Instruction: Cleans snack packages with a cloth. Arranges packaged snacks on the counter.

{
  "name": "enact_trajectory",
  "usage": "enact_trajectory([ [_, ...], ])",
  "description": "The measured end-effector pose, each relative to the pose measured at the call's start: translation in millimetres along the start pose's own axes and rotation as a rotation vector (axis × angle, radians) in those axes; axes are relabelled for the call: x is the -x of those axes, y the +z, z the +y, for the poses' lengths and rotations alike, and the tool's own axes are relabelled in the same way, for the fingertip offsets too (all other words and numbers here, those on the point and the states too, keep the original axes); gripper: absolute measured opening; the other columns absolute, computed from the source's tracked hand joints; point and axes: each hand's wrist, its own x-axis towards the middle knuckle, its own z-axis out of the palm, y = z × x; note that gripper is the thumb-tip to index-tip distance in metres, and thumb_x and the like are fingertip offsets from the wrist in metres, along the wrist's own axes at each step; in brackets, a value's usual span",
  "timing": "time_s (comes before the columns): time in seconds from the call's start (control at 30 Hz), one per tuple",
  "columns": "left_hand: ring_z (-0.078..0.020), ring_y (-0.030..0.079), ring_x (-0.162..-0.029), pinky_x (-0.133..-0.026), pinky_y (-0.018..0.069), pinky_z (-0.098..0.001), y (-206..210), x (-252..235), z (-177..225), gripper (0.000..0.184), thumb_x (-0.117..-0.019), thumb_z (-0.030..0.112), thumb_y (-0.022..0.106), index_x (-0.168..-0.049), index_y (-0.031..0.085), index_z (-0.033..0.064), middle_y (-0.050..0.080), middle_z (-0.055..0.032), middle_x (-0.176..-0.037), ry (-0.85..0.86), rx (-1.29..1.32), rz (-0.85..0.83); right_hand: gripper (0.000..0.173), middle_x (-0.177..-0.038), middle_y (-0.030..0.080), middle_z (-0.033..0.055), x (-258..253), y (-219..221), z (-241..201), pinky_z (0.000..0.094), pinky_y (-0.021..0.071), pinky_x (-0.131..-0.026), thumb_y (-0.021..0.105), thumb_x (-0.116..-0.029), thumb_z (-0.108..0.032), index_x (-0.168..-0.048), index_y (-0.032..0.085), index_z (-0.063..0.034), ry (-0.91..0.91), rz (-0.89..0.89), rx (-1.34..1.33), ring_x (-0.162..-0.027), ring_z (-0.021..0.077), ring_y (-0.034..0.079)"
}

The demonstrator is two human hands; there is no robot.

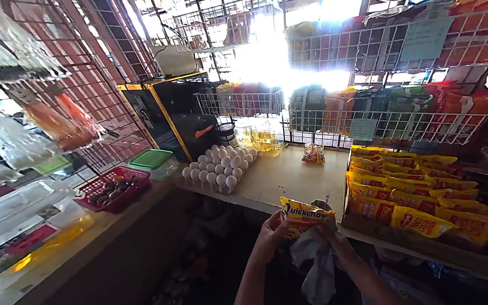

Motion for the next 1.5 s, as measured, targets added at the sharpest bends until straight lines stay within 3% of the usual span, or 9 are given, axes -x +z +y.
enact_trajectory([
  [0.1, -0.009, 0.073, -0.088, -0.084, 0.0613, -0.0303, 7, -3, 7, 0.036, -0.0854, 0.011, 0.074, -0.119, 0.063, 0.0019, 0.075, 0.0006, -0.096, -0.026, -0.244, -0.053, 0.029, -0.099, 0.075, 0.0005, 10, -13, 2, 0.0248, 0.06, -0.086, 0.063, -0.0934, -0.001, -0.122, 0.058, 0.0002, -0.001, 0.049, 0.102, -0.09, 0.0048, 0.072],
  [0.33, -0.0029, 0.072, -0.084, -0.08, 0.0615, -0.0269, 53, 6, 22, 0.041, -0.0772, 0.0, 0.079, -0.114, 0.062, -0.0076, 0.075, -0.0016, -0.092, 0.205, -0.661, -0.06, 0.048, -0.12, 0.069, 0.019, 65, -73, -5, 0.0354, 0.0509, -0.104, 0.075, -0.0917, -0.018, -0.128, 0.06, 0.0095, -0.005, 0.105, 0.568, -0.112, 0.018, 0.066],
  [0.5, 0.0074, 0.068, -0.099, -0.087, 0.0593, -0.0187, 155, -19, 69, 0.047, -0.0851, 0.023, 0.08, -0.124, 0.055, 0.0143, 0.071, 0.0227, -0.107, 0.571, -0.341, -0.228, 0.047, -0.117, 0.069, 0.0237, 119, -126, -5, 0.0425, 0.0515, -0.103, 0.076, -0.0917, -0.02, -0.125, 0.062, 0.01, 0.056, 0.15, 0.636, -0.11, 0.0265, 0.067],
  [0.63, -0.0051, 0.072, -0.091, -0.082, 0.0623, -0.0259, 289, -53, 59, 0.047, -0.0859, 0.02, 0.08, -0.122, 0.06, -0.0032, 0.074, -0.0003, -0.1, 0.671, -0.461, -0.421, 0.04, -0.114, 0.071, 0.0213, 149, -141, -15, 0.0383, 0.0526, -0.101, 0.074, -0.0927, -0.016, -0.122, 0.064, 0.0099, -0.018, 0.246, 0.604, -0.107, 0.0214, 0.068],
  [0.8, -0.0301, 0.073, -0.085, -0.08, 0.058, -0.05, 405, -76, 21, 0.055, -0.0919, 0.033, 0.074, -0.128, 0.058, -0.0046, 0.073, -0.016, -0.092, 0.603, -0.951, -0.477, 0.034, -0.104, 0.072, 0.0157, 178, -146, -36, 0.0336, 0.0553, -0.094, 0.074, -0.091, -0.014, -0.115, 0.067, 0.0083, -0.095, 0.366, 0.552, -0.097, 0.0142, 0.069],
  [1.0, -0.0436, 0.065, -0.115, -0.098, 0.0494, -0.0608, 449, -82, 4, 0.059, -0.0959, 0.034, 0.068, -0.144, 0.053, 0.0042, 0.068, -0.0243, -0.121, 0.303, -1.46, -0.752, 0.037, -0.109, 0.072, 0.0159, 202, -165, -49, 0.0325, 0.0542, -0.097, 0.074, -0.0921, -0.015, -0.12, 0.065, 0.0079, -0.069, 0.437, 0.507, -0.101, 0.0129, 0.068],
  [1.2, -0.0446, 0.06, -0.122, -0.099, 0.0464, -0.0641, 501, -115, -20, 0.05, -0.0975, 0.023, 0.065, -0.144, 0.054, 0.0082, 0.064, -0.0246, -0.13, 0.388, -1.674, -1.047, 0.037, -0.106, 0.072, 0.0143, 202, -176, -45, 0.0324, 0.0559, -0.095, 0.075, -0.09, -0.014, -0.119, 0.066, 0.007, -0.111, 0.442, 0.454, -0.098, 0.0122, 0.07],
  [1.37, -0.0428, 0.058, -0.126, -0.099, 0.0469, -0.0633, 505, -117, -29, 0.07, -0.0929, 0.019, 0.069, -0.155, 0.038, 0.0115, 0.056, -0.0213, -0.143, 0.433, -1.821, -1.094, 0.037, -0.106, 0.072, 0.0125, 200, -182, -38, 0.03, 0.0558, -0.095, 0.075, -0.0904, -0.016, -0.119, 0.065, 0.0062, -0.118, 0.429, 0.448, -0.099, 0.0095, 0.069],
  [1.5, -0.0425, 0.058, -0.126, -0.099, 0.0477, -0.0605, 494, -117, -33, 0.067, -0.0933, 0.012, 0.065, -0.154, 0.038, 0.0076, 0.057, -0.0234, -0.14, 0.357, -1.886, -0.929, 0.036, -0.106, 0.072, 0.0128, 198, -178, -41, 0.0311, 0.0559, -0.094, 0.075, -0.0905, -0.014, -0.119, 0.065, 0.0065, -0.074, 0.431, 0.417, -0.098, 0.0106, 0.069],
])
